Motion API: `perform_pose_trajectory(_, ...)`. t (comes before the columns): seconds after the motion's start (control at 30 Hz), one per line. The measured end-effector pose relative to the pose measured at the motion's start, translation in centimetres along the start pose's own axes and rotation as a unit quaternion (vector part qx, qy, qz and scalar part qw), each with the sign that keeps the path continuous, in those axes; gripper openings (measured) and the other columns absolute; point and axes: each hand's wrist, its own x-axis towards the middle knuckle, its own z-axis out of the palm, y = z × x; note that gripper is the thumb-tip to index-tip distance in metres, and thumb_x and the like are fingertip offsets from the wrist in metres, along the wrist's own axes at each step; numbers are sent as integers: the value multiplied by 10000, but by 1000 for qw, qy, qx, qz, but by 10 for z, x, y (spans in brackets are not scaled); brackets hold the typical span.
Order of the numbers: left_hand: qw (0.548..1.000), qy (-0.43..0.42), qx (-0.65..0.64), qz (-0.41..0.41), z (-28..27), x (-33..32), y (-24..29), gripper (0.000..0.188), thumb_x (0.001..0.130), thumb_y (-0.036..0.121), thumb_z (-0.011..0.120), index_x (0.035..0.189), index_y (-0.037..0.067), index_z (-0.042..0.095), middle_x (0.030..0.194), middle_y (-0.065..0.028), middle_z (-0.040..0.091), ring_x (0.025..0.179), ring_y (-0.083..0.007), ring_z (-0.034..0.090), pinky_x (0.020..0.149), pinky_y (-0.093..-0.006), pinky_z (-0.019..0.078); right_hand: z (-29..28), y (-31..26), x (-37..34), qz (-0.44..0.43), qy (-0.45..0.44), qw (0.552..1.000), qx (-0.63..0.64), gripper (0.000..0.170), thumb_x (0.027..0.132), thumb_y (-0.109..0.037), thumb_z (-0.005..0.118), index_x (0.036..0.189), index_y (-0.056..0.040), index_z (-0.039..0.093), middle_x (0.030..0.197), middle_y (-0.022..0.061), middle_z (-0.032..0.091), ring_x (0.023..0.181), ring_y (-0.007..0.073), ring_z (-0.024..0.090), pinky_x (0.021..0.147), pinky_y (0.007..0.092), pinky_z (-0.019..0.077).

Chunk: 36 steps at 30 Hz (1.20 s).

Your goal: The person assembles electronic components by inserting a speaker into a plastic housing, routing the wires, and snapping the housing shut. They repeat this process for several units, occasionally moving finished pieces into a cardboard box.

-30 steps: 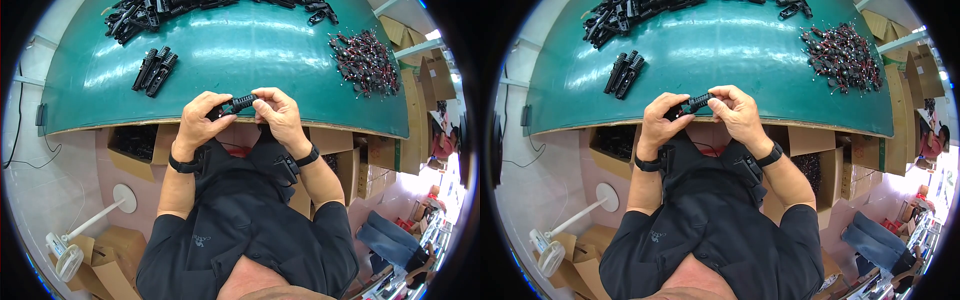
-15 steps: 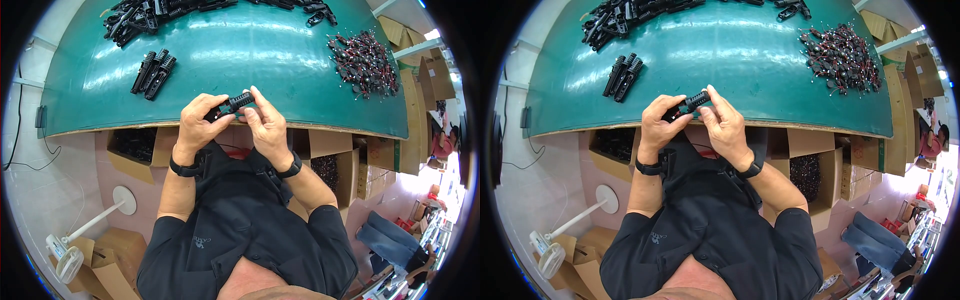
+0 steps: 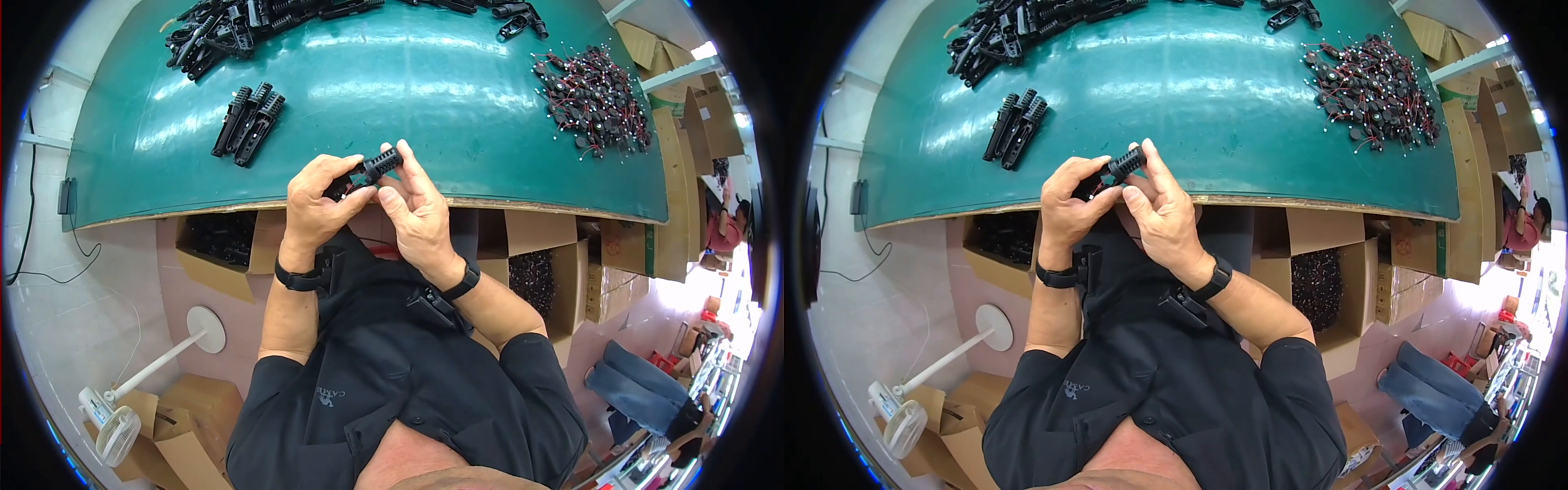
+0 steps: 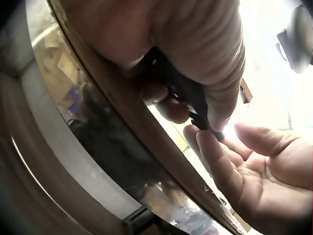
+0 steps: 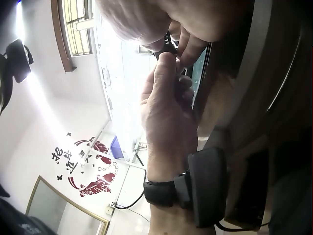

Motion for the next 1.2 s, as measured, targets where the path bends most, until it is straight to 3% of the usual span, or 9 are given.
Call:
perform_pose_trajectory(0.17,1000,-11,-3,-7,-4,0,-1,470,710,66,919,1153,30,767,928,-109,739,801,-228,699,695,-321,552,-12,-5,2,34,-23,999,-23,707,1064,-48,625,1651,38,241,1660,195,395,1446,260,493,1174,390,463)
perform_pose_trajectory(0.3,998,-53,-19,-15,-4,1,2,442,741,41,892,1163,24,761,945,-99,736,806,-199,690,721,-303,546,-21,-22,21,4,-81,990,-113,808,1041,-111,688,1668,17,194,1688,203,342,1477,277,459,1168,396,464)
perform_pose_trajectory(0.4,998,-53,-32,-19,-3,-1,0,419,750,81,890,1146,25,766,927,-102,738,792,-211,695,708,-311,549,-19,-25,32,2,-125,981,-151,990,989,-181,775,1691,-22,95,1712,228,270,1500,307,430,1168,412,464)
perform_pose_trajectory(0.53,997,-54,-45,-16,-4,0,-6,397,762,108,890,1131,24,769,918,-100,740,786,-214,698,702,-312,549,-12,-7,30,21,-130,990,-51,1132,944,-208,831,1698,-57,-1,1720,258,219,1505,336,425,1168,423,464)
perform_pose_trajectory(0.7,996,-56,-62,-21,-5,2,-6,381,771,117,897,1118,22,770,923,-93,741,795,-201,697,704,-305,546,-14,-8,33,47,-142,989,-8,1155,935,-190,840,1701,-72,-17,1712,278,223,1501,341,429,1169,423,462)
perform_pose_trajectory(1.1,989,-62,-112,-69,-9,2,-5,388,783,105,902,1139,22,771,935,-71,744,812,-162,691,712,-283,536,-17,-10,35,61,-163,983,53,1117,967,-189,805,1708,-109,-28,1689,264,302,1408,262,530,1183,403,438)
perform_pose_trajectory(1.2,989,-67,-109,-79,-10,2,-7,385,787,101,898,1143,21,773,936,-66,743,813,-155,688,713,-278,533,-14,-9,32,54,-148,987,27,1131,954,-214,822,1711,-123,-14,1683,264,316,1387,257,551,1147,399,481)
